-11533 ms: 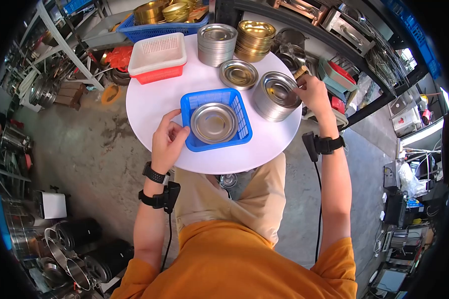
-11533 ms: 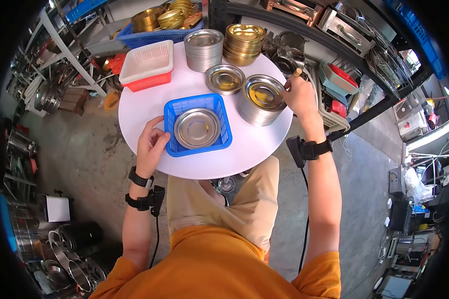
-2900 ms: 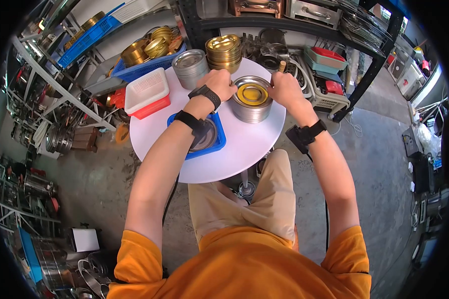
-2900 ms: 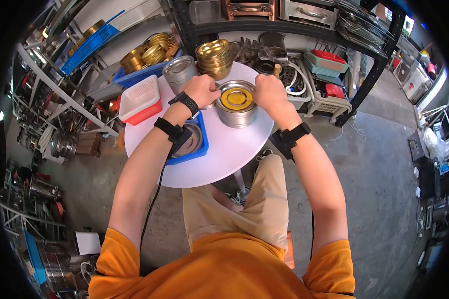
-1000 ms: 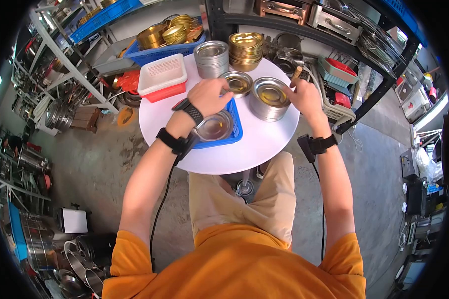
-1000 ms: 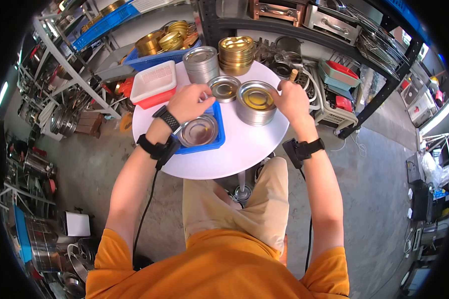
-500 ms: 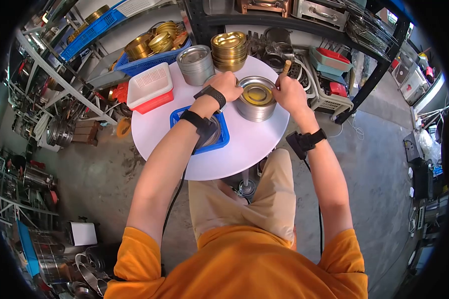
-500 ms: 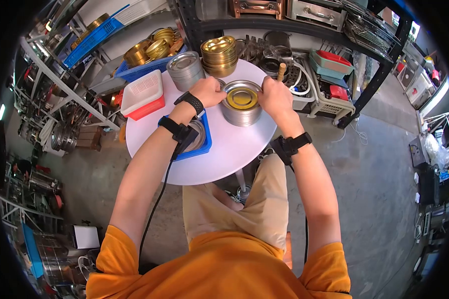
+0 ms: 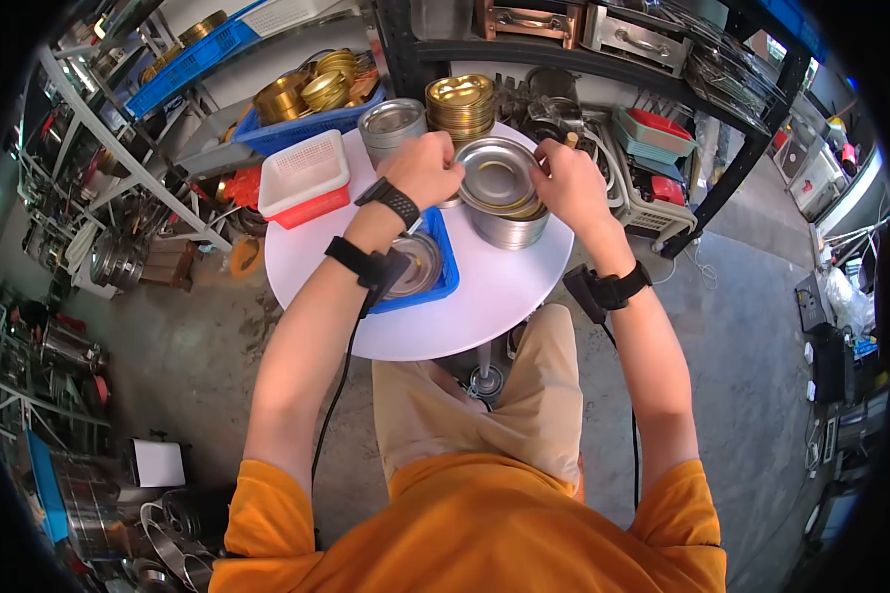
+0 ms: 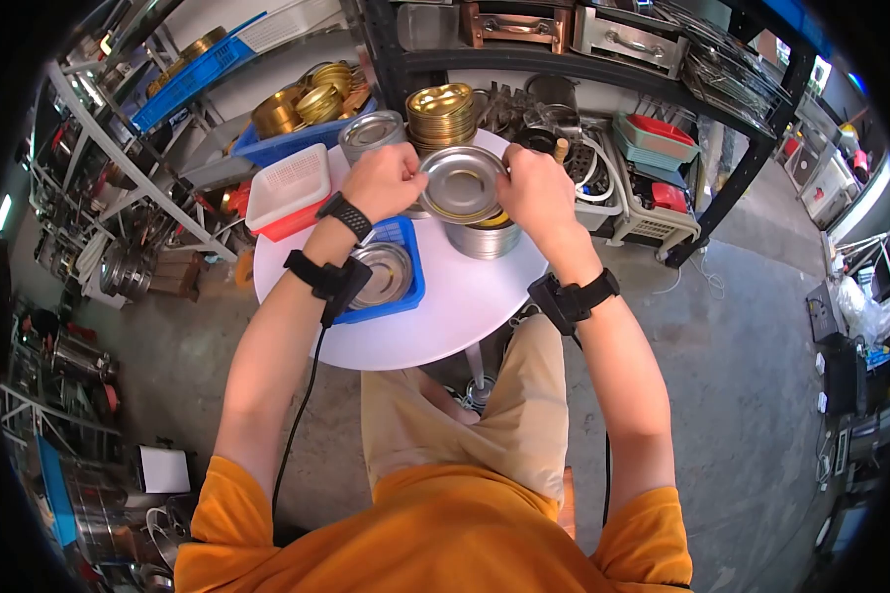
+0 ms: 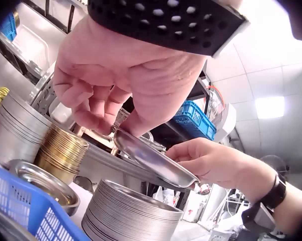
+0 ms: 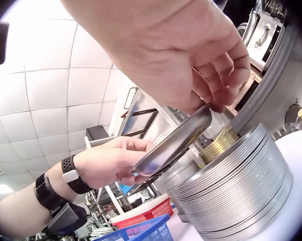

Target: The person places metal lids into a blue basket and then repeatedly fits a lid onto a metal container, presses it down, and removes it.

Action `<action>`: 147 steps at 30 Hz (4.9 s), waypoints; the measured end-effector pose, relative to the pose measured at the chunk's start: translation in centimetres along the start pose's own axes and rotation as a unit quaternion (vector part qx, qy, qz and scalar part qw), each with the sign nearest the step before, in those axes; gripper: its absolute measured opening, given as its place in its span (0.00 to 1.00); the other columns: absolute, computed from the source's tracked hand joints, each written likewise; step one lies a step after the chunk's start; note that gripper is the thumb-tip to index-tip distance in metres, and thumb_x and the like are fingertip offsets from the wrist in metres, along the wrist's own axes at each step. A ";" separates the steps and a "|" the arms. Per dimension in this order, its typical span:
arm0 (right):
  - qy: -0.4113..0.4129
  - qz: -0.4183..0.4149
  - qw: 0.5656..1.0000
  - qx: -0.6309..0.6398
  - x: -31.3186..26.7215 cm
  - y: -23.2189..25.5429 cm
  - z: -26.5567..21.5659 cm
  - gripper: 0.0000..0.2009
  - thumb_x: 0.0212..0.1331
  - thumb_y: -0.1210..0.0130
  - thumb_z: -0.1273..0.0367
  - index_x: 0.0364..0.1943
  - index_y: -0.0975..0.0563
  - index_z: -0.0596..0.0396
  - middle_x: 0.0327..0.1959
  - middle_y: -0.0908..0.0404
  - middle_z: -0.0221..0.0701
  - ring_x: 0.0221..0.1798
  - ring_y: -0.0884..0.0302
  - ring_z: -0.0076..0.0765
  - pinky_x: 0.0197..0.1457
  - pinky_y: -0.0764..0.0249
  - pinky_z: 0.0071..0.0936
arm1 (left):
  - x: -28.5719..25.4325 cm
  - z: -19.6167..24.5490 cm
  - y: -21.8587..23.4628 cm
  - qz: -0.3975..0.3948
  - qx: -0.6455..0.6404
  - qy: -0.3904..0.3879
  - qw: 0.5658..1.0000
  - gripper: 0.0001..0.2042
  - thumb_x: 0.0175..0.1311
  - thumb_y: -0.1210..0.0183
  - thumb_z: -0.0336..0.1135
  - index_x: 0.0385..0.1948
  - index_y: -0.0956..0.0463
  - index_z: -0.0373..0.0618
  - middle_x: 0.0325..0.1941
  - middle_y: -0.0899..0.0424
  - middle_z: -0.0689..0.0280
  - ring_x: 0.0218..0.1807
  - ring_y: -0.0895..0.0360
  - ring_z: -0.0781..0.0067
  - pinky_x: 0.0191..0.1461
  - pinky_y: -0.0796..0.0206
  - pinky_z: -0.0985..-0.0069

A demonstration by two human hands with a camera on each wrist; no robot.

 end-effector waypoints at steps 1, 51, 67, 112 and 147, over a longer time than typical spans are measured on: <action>0.003 -0.001 1.000 0.000 0.0 -0.2 -0.7 0.09 0.61 0.36 0.68 0.41 0.16 0.57 0.33 0.11 0.44 0.40 0.13 0.55 0.46 0.18 0.47 | -0.5 -0.6 0.5 0.002 0.000 0.002 1.000 0.12 0.61 0.34 0.43 0.36 0.16 0.45 0.35 0.10 0.53 0.43 0.12 0.48 0.47 0.21 0.55; 0.000 0.024 0.999 -0.020 -0.7 -2.6 2.1 0.15 0.60 0.33 0.61 0.44 0.15 0.58 0.39 0.13 0.51 0.43 0.13 0.59 0.47 0.16 0.49 | -7.5 -6.3 1.0 0.039 0.070 -0.023 0.997 0.23 0.62 0.33 0.49 0.53 0.18 0.42 0.50 0.15 0.48 0.57 0.20 0.44 0.64 0.28 0.55; -0.083 -0.031 0.996 -0.019 -2.1 -3.8 4.0 0.11 0.61 0.36 0.66 0.41 0.18 0.60 0.41 0.13 0.50 0.46 0.12 0.57 0.49 0.15 0.50 | 2.7 3.9 -3.9 -0.145 0.159 -0.077 0.974 0.20 0.64 0.36 0.52 0.35 0.11 0.42 0.32 0.10 0.52 0.42 0.11 0.51 0.47 0.21 0.58; 0.132 0.000 0.987 0.091 -3.2 -6.0 -8.8 0.10 0.56 0.39 0.75 0.42 0.21 0.63 0.39 0.17 0.54 0.43 0.17 0.65 0.49 0.19 0.53 | -7.2 -8.1 4.0 0.027 0.096 0.018 0.995 0.19 0.56 0.28 0.47 0.44 0.15 0.44 0.40 0.11 0.55 0.44 0.13 0.52 0.47 0.22 0.60; 0.106 -0.188 0.976 0.004 -6.4 -12.6 -10.7 0.36 0.66 0.39 0.66 0.75 0.39 0.69 0.63 0.26 0.57 0.64 0.23 0.62 0.62 0.19 0.52 | -12.8 -12.5 -0.3 -0.041 0.068 0.114 0.990 0.40 0.51 0.26 0.53 0.67 0.29 0.46 0.59 0.16 0.50 0.60 0.18 0.47 0.59 0.24 0.55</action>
Point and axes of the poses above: each hand's wrist, its own x-axis towards the middle knuckle, its own y-axis out of the back of the hand, z = x × y, the point moved 4 cm from there along x, towards the middle knuckle
